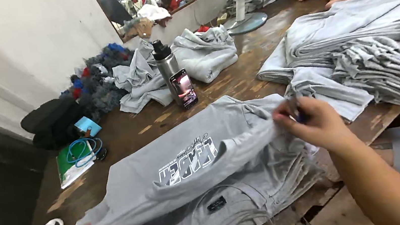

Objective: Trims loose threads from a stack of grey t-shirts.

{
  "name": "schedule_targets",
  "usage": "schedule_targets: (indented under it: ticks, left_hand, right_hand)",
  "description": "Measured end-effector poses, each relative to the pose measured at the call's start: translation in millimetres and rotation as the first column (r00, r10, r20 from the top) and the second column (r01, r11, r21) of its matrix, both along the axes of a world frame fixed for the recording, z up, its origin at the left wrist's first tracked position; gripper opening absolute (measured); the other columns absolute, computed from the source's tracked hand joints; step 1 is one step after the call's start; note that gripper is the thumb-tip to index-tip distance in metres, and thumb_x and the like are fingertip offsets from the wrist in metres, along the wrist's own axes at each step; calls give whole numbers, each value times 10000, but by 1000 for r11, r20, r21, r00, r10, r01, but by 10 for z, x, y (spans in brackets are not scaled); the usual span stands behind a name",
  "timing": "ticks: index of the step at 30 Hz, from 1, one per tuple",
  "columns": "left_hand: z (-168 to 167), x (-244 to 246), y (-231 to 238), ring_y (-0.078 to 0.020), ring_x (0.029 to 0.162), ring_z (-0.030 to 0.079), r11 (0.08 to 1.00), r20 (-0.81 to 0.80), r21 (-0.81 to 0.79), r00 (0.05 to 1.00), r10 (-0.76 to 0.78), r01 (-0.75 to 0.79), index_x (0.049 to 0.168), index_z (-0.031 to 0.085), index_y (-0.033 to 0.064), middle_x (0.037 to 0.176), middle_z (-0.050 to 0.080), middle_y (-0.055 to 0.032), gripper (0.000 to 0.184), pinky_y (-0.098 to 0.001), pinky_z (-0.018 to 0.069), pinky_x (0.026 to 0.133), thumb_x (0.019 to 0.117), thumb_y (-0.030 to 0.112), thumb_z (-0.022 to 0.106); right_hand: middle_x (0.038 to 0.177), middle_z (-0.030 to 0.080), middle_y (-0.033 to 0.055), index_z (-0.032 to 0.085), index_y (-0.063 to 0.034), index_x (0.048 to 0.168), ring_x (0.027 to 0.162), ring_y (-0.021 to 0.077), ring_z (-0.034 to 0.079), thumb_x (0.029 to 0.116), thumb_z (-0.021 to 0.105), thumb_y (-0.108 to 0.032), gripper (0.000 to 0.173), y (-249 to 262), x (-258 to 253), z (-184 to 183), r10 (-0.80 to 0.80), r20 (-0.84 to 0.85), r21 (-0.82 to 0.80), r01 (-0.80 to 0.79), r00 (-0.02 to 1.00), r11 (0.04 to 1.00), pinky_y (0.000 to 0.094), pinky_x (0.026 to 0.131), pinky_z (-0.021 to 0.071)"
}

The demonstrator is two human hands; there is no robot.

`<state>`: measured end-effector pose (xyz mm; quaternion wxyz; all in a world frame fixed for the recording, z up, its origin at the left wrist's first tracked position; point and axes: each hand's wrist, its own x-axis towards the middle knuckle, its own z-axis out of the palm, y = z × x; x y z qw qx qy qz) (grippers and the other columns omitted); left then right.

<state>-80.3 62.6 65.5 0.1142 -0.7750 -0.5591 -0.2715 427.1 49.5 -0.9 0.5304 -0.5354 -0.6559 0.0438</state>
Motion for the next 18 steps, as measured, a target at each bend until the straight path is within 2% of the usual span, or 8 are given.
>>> schedule_targets:
  ticks: [2, 4, 7, 9, 11, 13, 16, 18]
  left_hand:
    - [177, 92, 353, -549, 953, 643, 998, -81, -27, 995, 56, -59, 1124, 645, -89, 1003, 666, -339, 407, -699, 463, 832, 1103, 226, 389]
    - [230, 239, 773, -623, 1031, 613, 977, -130, -98, 976, 176, -189, 1167, 635, -91, 1049, 651, -386, 469, -793, 407, 847, 1110, 290, 367]
    - [-126, 299, 1452, -592, 1173, 582, 909, -168, -301, 954, 247, -288, 1253, 634, -67, 1186, 635, -388, 519, -784, 386, 951, 1115, 341, 346]
    - [-613, 168, 1757, -530, 1260, 551, 874, -38, -444, 979, 200, -196, 1292, 624, -71, 1292, 602, -356, 481, -720, 382, 1043, 1099, 317, 417]
    - [-852, 58, 1856, -501, 1250, 558, 878, 151, -471, 972, 181, -90, 1283, 608, -98, 1290, 594, -354, 444, -661, 394, 1072, 1088, 274, 467]
    - [-854, 33, 1813, -477, 1215, 585, 907, 199, -411, 961, 190, -94, 1252, 624, -96, 1232, 627, -337, 449, -639, 404, 1064, 1094, 285, 447]
    - [-856, 41, 1679, -507, 1166, 593, 985, 183, -147, 977, 114, -87, 1201, 678, -64, 1162, 663, -306, 393, -673, 415, 1021, 1057, 264, 518]
    - [-730, 213, 1489, -488, 1090, 624, 999, 171, 36, 985, -15, 9, 1176, 694, -55, 1105, 683, -279, 368, -654, 452, 962, 1035, 247, 539]
  right_hand:
    - [730, 548, 49, 620, -6, 886, 618, 100, 497, 931, 653, -177, 180, 380, -23, 208, -51, 27, -35, 52, 998, 998, 292, 562, 428]
    - [724, 539, 99, 594, 14, 891, 632, 204, 526, 945, 668, -139, 179, 835, -37, 278, -72, 49, -80, 76, 996, 994, 406, 583, 438]
    - [772, 619, 169, 626, 20, 933, 725, 349, 636, 937, 673, -111, 140, 1442, -59, 17, -100, 200, -160, 133, 975, 978, 573, 669, 500]
    - [909, 682, 215, 672, 11, 959, 884, 422, 672, 880, 713, -66, 118, 1639, -81, -338, -73, 301, -262, 156, 951, 952, 660, 790, 502]
    - [1045, 672, 243, 677, 37, 1033, 1000, 422, 658, 925, 690, -71, 154, 1745, -5, -550, -34, 235, -397, 128, 971, 909, 644, 874, 506]
    - [991, 657, 244, 647, 45, 1069, 918, 405, 660, 977, 650, -105, 176, 1734, 71, -595, -91, 123, -400, 133, 988, 907, 617, 817, 521]
    - [893, 627, 213, 639, 47, 1020, 803, 354, 630, 988, 646, -122, 172, 1583, 108, -618, -113, 46, -252, 121, 993, 960, 561, 743, 522]
    - [855, 595, 204, 615, 62, 946, 759, 327, 598, 982, 634, -111, 177, 1439, 105, -514, -100, 26, -71, 101, 995, 992, 515, 697, 511]
